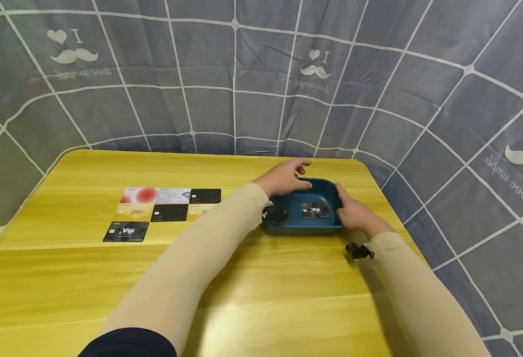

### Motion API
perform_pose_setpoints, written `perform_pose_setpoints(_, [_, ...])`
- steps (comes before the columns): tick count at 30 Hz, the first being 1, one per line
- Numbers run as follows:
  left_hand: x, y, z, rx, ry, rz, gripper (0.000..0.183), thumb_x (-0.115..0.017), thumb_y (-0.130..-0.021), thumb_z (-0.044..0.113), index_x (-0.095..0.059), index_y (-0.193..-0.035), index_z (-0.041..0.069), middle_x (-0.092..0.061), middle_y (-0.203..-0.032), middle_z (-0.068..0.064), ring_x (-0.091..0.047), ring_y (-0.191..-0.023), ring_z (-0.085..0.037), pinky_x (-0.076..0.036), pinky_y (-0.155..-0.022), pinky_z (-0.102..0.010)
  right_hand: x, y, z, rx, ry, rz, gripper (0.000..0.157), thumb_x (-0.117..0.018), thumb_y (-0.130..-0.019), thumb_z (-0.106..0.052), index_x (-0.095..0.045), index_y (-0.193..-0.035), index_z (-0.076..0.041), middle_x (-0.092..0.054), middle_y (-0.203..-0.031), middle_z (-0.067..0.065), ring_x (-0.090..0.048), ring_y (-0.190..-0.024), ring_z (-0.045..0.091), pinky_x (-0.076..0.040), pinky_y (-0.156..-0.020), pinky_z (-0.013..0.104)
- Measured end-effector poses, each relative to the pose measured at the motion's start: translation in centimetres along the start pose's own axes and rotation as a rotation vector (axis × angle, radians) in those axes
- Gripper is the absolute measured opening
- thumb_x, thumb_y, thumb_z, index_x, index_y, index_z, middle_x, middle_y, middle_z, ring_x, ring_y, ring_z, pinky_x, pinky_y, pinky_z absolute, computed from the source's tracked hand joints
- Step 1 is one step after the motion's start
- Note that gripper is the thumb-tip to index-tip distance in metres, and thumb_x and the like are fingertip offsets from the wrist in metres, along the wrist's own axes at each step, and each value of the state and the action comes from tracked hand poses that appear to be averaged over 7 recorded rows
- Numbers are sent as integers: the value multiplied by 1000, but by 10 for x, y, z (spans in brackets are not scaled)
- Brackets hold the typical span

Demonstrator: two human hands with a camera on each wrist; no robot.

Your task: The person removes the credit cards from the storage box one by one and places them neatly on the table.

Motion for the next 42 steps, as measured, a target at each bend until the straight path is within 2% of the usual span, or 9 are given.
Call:
perform_pose_setpoints(6, [-13, -15, -7, -36, -82, -63, 66, -73, -101, 30, -46, -159, 15, -57, -150, -12, -58, -134, -27, -49, -112, -42, 0, -1, 0, -11, -4, -9, 77, -34, -104, -8, 7, -169, -6, -14, -171, 33, -29, -153, 53, -26, -125, 64])
perform_pose_setpoints(12, [-27, -29, -14, -62, -120, -104, 67, -75, -99, 31, -47, -159, 15, -59, -147, -9, -58, -133, -23, -49, -113, -39, 2, -2, 1, -17, 9, -8, 77, -33, -104, -9, 8, -169, -7, -20, -169, 34, -36, -150, 53, -31, -123, 64])
perform_pose_setpoints(15, [-29, -29, -16, -58, -106, -126, 69, -77, -98, 30, -47, -159, 15, -62, -140, -9, -60, -125, -22, -51, -107, -37, 2, -2, -1, -17, 14, -8, 77, -33, -104, -10, 9, -169, -8, -20, -169, 34, -38, -149, 53, -31, -123, 64])
perform_pose_setpoints(19, [-32, -27, -17, -48, -94, -192, 74, -78, -97, 29, -45, -161, 13, -63, -124, -9, -59, -106, -22, -52, -92, -35, 2, -2, -2, -16, 9, -9, 77, -33, -104, -9, 9, -169, -8, -19, -170, 34, -36, -150, 53, -30, -124, 64])
perform_pose_setpoints(22, [-34, -27, -19, -39, -120, -228, 76, -78, -96, 31, -44, -161, 14, -62, -114, -6, -57, -97, -21, -49, -85, -33, 2, -2, -3, -19, 3, -11, 76, -33, -104, -9, 8, -169, -7, -18, -170, 33, -36, -150, 53, -30, -124, 64])
perform_pose_setpoints(27, [-37, -32, -24, -8, -200, -268, 78, -80, -94, 37, -44, -161, 16, -64, -109, -2, -59, -93, -18, -50, -83, -31, 1, -1, -3, -21, 0, -15, 76, -32, -105, -9, 9, -169, -8, -13, -172, 32, -33, -152, 53, -28, -124, 64])
perform_pose_setpoints(34, [-47, -42, -27, 16, -266, -310, 83, -80, -93, 38, -41, -163, 17, -69, -118, 1, -66, -103, -15, -55, -96, -35, 0, -1, -3, -19, -17, -17, 76, -32, -105, -9, 10, -169, -9, -10, -173, 31, -31, -153, 52, -28, -125, 63])
perform_pose_setpoints(39, [-51, -39, -23, 13, -313, -319, 84, -82, -91, 39, -42, -163, 18, -63, -144, -3, -62, -126, -19, -50, -111, -39, 1, -1, -2, -11, -12, -7, 76, -33, -105, -9, 8, -169, -8, -11, -173, 31, -33, -152, 53, -29, -124, 63])
perform_pose_setpoints(42, [-52, -34, -21, 25, -366, -334, 84, -84, -89, 40, -46, -160, 19, -57, -154, -4, -57, -136, -20, -47, -116, -41, 2, -1, -2, -10, -6, -2, 77, -33, -104, -8, 8, -169, -7, -12, -173, 31, -32, -153, 52, -28, -125, 63])
Point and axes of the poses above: each hand's wrist, its own y-axis away from the middle knuckle, its own x-axis out of the back of the hand, z = x × y, the point moved 2 cm from there along -y, towards the middle knuckle
